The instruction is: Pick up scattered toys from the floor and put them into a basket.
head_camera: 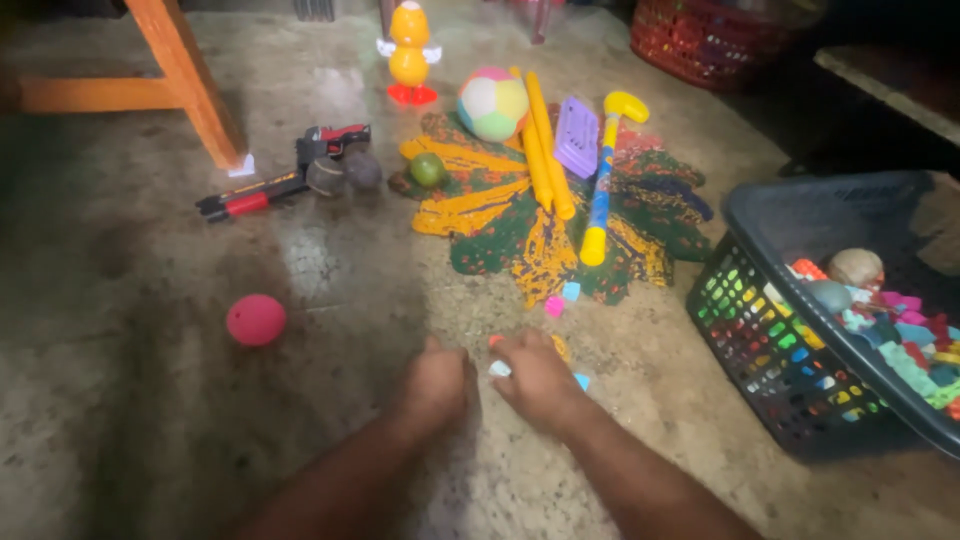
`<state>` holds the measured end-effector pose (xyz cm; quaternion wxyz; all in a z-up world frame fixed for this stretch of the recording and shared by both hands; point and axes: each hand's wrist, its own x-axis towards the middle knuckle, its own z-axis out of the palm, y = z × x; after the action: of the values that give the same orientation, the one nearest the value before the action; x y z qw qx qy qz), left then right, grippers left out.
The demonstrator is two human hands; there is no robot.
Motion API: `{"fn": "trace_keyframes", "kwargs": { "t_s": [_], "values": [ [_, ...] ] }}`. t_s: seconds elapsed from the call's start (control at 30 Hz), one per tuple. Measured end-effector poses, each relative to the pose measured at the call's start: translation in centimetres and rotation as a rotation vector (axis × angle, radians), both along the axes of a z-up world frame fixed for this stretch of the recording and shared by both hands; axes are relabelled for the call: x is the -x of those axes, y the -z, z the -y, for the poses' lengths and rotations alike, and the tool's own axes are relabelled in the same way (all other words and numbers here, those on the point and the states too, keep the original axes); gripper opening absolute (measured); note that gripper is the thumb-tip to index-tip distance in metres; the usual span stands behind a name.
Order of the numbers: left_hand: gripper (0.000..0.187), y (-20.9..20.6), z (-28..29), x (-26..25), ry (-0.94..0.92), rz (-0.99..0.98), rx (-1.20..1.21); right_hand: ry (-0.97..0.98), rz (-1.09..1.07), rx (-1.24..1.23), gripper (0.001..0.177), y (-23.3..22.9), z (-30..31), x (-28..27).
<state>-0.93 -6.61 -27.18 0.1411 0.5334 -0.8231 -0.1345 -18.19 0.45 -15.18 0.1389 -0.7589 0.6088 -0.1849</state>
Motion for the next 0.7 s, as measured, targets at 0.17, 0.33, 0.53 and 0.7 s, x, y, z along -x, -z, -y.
{"fn": "trace_keyframes", "kwargs": {
  "t_s": [0.17,0.33,0.53,0.7],
  "values": [
    [0.016,-5.5,-1.6,0.2,-0.379,-0.519,-0.498,0.221,0.078,0.087,0.036,-0.6,-0.1,2.8],
    [0.008,-4.1,0.3,0.2,-0.138,-0.402,-0.083,0.356,-0.078,0.061,0.029,0.8,-1.2,4.4],
    [0.028,-12.6,-0.8,0.9,-0.191,-0.320,-0.073,0.274,0.058,-0.030,0.030,0.8,-1.0,4.8],
    [0.044,-19.5,-1.1,2.1,-0.188,-0.327,-0.116,0.140,0.228,0.268,0.030,-7.3,0.1,6.5]
  ]
}}
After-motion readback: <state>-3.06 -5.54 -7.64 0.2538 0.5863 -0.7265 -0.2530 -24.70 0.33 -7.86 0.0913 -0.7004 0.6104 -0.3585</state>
